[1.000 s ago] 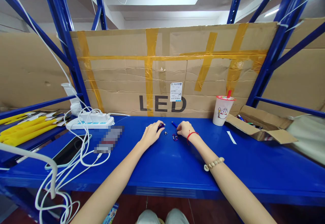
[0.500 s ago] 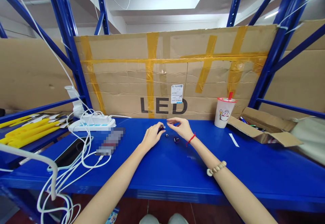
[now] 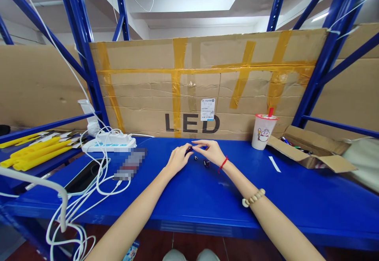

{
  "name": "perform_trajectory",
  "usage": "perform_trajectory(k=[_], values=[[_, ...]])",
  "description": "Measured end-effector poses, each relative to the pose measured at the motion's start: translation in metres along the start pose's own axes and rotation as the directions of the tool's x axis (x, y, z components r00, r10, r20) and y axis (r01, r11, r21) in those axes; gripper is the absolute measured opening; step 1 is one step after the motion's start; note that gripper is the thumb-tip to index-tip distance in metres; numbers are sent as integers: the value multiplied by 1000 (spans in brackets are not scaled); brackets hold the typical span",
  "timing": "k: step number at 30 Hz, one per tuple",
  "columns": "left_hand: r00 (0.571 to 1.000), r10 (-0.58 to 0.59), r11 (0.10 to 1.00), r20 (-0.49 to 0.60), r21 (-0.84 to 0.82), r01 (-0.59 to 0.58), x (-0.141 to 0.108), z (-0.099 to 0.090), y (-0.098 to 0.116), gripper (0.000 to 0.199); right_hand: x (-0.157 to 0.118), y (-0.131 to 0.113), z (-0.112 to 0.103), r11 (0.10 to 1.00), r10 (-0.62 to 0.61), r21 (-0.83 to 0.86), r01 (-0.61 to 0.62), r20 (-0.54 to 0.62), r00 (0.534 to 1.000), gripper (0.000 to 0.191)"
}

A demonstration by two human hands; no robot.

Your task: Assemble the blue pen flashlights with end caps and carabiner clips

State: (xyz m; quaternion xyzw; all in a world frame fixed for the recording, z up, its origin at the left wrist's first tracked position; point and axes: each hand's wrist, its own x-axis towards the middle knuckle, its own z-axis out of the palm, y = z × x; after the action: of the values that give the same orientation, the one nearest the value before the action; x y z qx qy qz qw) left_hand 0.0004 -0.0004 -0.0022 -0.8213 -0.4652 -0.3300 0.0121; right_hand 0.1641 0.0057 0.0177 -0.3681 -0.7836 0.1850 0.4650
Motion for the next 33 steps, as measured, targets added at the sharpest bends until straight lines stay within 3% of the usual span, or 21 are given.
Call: perform_trajectory(k=[3, 5, 7, 9, 12, 15, 18, 21, 24, 29, 33], values=[[999, -37, 999, -31, 23, 38, 1, -1, 0, 16, 2, 6, -3, 998, 11, -69, -14, -49, 999, 29], [996, -76, 997, -48, 21, 77, 1, -2, 1, 17, 2, 12, -9, 976, 66, -205, -77, -60, 996, 27], [992, -108, 994, -58, 10, 109, 1, -3, 2, 17, 1, 20, -15, 904, 185, -392, -168, 4, 983, 27], [989, -132, 991, -68, -5, 132, 1, -4, 3, 18, 0, 28, -20, 859, 302, -457, -232, 85, 949, 28], [983, -164, 986, -76, -56, 160, 0, -4, 3, 20, -4, 38, -20, 883, 417, -341, -323, 255, 872, 22], [976, -205, 969, -71, -154, 192, 1, -3, 2, 21, -5, 47, -16, 890, 449, -226, -396, 281, 848, 12], [968, -245, 935, -49, -277, 222, 2, -2, 0, 23, -3, 53, -14, 902, 432, -128, -413, 234, 871, 9], [967, -254, 884, -33, -413, 218, 3, 1, -2, 25, 1, 54, -15, 931, 365, -41, -363, 88, 927, 6], [968, -251, 819, -23, -538, 199, 5, 5, -2, 25, 7, 48, -16, 930, 368, 35, -367, -26, 930, 18], [950, -310, 666, 38, -704, 246, 8, 13, -2, 26, 10, 30, -13, 852, 412, 332, -406, 54, 909, 30], [935, -327, 514, 137, -804, 297, 9, 12, 4, 24, 9, 19, -12, 776, 419, 476, -413, 100, 902, 34]])
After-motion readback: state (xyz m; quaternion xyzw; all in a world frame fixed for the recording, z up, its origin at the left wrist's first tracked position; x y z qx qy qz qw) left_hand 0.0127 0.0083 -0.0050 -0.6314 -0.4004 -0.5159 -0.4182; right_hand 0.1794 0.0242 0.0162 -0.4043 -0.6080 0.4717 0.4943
